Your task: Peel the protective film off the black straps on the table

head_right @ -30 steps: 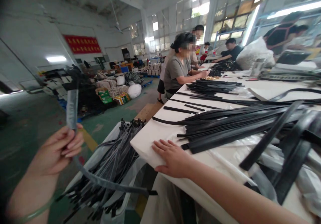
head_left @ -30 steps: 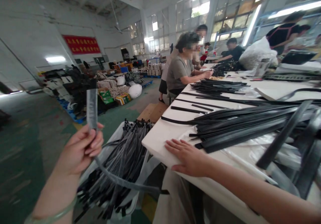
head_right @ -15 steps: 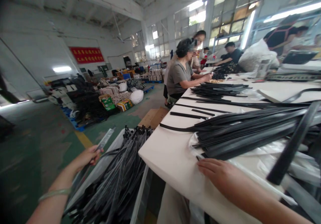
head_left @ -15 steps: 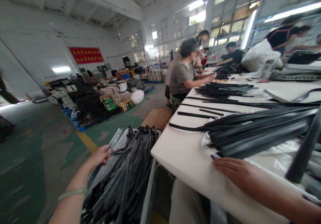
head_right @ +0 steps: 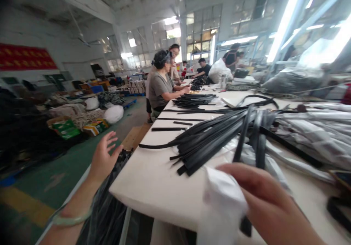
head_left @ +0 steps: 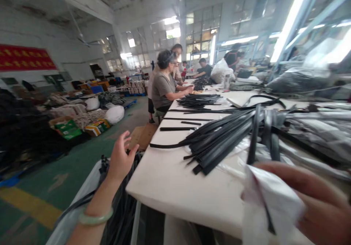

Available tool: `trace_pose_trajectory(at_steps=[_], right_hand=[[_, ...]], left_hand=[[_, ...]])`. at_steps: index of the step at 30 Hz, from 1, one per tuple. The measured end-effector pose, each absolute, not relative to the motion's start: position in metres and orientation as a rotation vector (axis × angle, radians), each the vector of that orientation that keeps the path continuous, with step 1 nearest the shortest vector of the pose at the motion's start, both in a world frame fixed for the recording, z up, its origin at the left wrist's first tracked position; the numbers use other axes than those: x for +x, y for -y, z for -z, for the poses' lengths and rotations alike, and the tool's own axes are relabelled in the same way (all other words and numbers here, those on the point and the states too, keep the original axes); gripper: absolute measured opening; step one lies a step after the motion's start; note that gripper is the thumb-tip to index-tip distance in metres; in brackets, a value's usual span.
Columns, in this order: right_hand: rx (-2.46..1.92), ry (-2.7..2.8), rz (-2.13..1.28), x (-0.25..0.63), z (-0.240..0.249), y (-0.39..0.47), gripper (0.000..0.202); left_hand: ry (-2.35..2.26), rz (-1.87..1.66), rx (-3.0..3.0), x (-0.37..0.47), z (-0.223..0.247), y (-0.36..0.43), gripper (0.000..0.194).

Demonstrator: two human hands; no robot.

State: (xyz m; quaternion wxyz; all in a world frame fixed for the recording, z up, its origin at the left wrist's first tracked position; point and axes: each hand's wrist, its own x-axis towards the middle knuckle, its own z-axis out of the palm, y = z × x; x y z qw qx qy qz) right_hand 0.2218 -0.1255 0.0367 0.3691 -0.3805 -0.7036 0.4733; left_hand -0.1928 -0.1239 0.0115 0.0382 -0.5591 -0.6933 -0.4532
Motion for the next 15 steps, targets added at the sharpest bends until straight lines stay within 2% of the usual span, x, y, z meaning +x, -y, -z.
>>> trace_pose_trajectory(at_steps=[2, 5, 9, 12, 15], right_hand=[[-1.034, 1.682, -1.443, 0.199, -0.043, 0.101, 0.021], [-1.072, 1.553, -1.712, 0.168, -0.027, 0.059, 0.018], [-1.084, 1.579, -1.633, 0.165, 0.006, 0.024, 0.018], [-1.099, 1.678, -1.509, 0.183, 0.020, 0.007, 0.015], [-1.148, 1.764, -1.332, 0.202, 0.029, -0.010, 0.016]], left_hand=[[1.787, 1.304, -2.211, -0.134, -0.040, 0.125, 0.063], [1.327, 0.908, -2.687, -0.057, -0.066, 0.118, 0.074], [0.958, 0.480, -2.947, -0.001, -0.053, 0.079, 0.077], [0.831, 0.558, -3.079, 0.017, -0.037, 0.045, 0.065], [0.931, 0.910, -3.194, 0.032, -0.035, 0.023, 0.052]])
